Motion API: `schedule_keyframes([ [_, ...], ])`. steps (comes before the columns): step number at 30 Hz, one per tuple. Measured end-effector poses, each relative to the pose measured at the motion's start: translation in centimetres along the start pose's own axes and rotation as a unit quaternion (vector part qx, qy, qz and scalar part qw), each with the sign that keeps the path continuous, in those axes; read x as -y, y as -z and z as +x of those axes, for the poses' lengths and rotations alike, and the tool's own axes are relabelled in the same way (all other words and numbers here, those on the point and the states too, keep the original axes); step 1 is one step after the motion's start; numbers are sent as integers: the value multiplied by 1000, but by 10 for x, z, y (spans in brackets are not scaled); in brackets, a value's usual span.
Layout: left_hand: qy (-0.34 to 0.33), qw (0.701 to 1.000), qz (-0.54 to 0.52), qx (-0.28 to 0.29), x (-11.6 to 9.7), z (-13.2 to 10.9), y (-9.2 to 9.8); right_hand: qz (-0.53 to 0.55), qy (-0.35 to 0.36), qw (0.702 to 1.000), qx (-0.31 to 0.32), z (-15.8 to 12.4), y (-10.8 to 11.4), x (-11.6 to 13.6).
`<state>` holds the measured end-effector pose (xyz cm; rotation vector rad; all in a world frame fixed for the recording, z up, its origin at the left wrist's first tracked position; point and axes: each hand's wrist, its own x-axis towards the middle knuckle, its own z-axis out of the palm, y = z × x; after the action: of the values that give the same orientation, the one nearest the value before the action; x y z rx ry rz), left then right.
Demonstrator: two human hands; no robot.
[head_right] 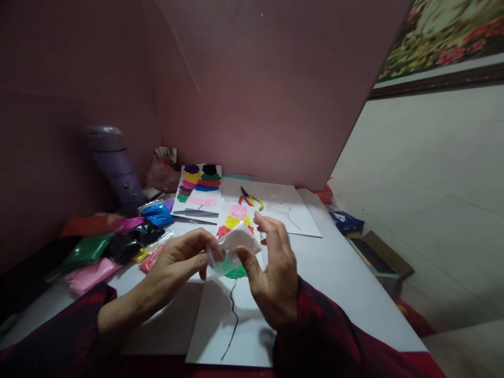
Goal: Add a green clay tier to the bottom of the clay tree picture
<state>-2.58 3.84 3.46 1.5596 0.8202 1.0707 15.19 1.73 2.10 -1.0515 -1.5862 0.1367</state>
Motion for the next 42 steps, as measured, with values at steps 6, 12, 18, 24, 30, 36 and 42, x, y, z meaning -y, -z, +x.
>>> schedule_keyframes([
  [6,14,1000,-26,4,7,2,1,252,-214,924,192,2,-7,-6],
  [12,-9,997,-54,-56,8,0,-4,330,-255,881,222,0,-8,-3],
  [18,20,996,-79,-25,5,0,-3,314,-310,859,259,-1,-8,-6],
  [24,2,998,-60,-20,1,0,-2,317,-315,847,288,-2,-9,-4],
  [30,15,996,-87,0,1,-1,-2,312,-318,849,284,-2,-10,-6],
  [36,63,988,-144,9,7,0,0,307,-312,850,292,-4,-10,-7],
  [42,99,981,-164,25,11,1,-1,328,-328,844,269,-2,-11,-7],
])
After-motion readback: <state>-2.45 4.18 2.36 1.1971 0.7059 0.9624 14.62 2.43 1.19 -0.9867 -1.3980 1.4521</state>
